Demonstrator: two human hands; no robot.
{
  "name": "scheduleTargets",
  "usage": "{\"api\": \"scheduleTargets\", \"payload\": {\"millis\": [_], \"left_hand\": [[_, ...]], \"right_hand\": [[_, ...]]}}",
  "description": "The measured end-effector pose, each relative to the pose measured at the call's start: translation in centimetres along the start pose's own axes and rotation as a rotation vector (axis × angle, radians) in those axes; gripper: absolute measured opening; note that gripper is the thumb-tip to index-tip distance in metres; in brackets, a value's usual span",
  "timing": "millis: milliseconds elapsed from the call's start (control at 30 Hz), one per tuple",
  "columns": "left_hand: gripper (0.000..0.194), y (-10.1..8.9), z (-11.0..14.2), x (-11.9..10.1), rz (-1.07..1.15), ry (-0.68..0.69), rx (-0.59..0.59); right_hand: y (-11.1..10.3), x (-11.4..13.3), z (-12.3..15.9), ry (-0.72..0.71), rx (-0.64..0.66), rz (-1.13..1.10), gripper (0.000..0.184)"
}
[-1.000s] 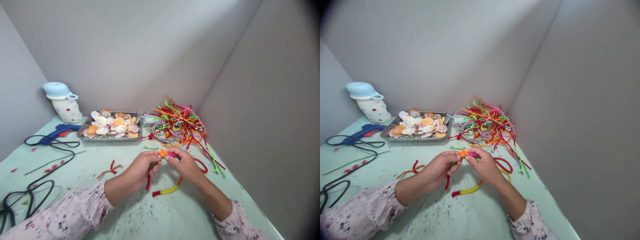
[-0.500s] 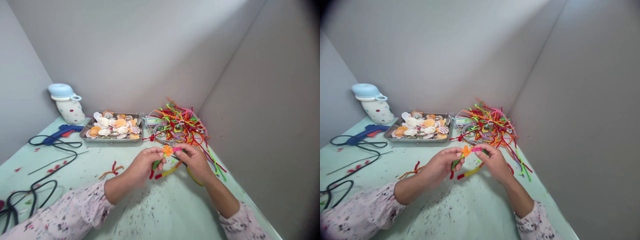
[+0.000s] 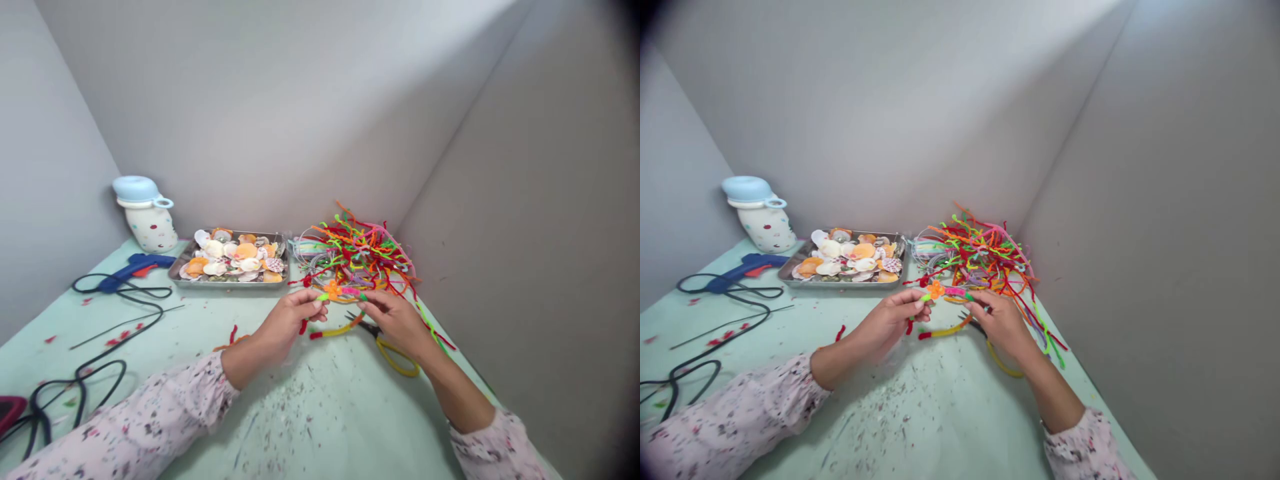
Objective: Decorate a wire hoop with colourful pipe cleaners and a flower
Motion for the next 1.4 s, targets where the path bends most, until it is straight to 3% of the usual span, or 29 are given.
{"api": "scheduleTargets", "payload": {"millis": [67,200,267,333,400,533,633,733,867,1000,1200,1400], "left_hand": [[0.019,-0.8,-0.1,-0.3,-0.065,0.073,-0.080],[0.020,-2.6,0.7,-0.2,-0.244,0.191,-0.315],[0.024,-2.4,1.1,0.2,-0.362,0.222,-0.288],[0.022,-1.7,1.5,0.5,-0.491,0.270,-0.209],[0.020,-1.0,1.9,0.9,-0.609,0.300,-0.124],[0.021,-0.5,2.4,1.6,-0.797,0.306,-0.043],[0.025,-0.6,2.4,2.1,-0.874,0.298,-0.009],[0.029,-0.6,2.3,2.6,-0.930,0.268,0.036],[0.031,-0.6,2.2,2.8,-0.990,0.262,0.070],[0.030,-0.7,2.0,3.3,-1.017,0.236,0.099],[0.026,-0.8,1.7,3.4,-1.046,0.212,0.092],[0.022,-0.5,1.6,3.0,-1.048,0.234,0.084]], "right_hand": [[-0.8,-0.4,-0.6,0.002,-0.020,0.020,0.028],[-4.6,1.4,-3.3,-0.019,-0.235,0.100,0.028],[-5.3,3.6,-5.5,-0.037,-0.258,0.135,0.028],[-4.6,6.9,-7.9,-0.127,-0.243,0.127,0.028],[-2.4,10.6,-10.4,-0.228,-0.179,0.119,0.027],[4.1,17.0,-15.4,-0.362,-0.078,0.142,0.026],[8.5,20.4,-19.1,-0.411,-0.037,0.199,0.027],[11.7,22.5,-22.2,-0.434,-0.012,0.235,0.028],[14.3,23.1,-25.4,-0.433,0.008,0.296,0.027],[16.4,22.3,-26.8,-0.419,0.030,0.348,0.027],[18.6,20.6,-25.7,-0.388,0.031,0.427,0.029],[18.9,20.2,-24.7,-0.367,0.016,0.487,0.029]]}}
Point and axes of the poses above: each hand's wrist, its own z-axis away from the middle knuckle, its own y-axis out of the palm, x = y × z, the point moved 7 cm from there along -z, towards the middle knuckle, and after that the axes turned 3 degrees about y, right-handed, at the moved point
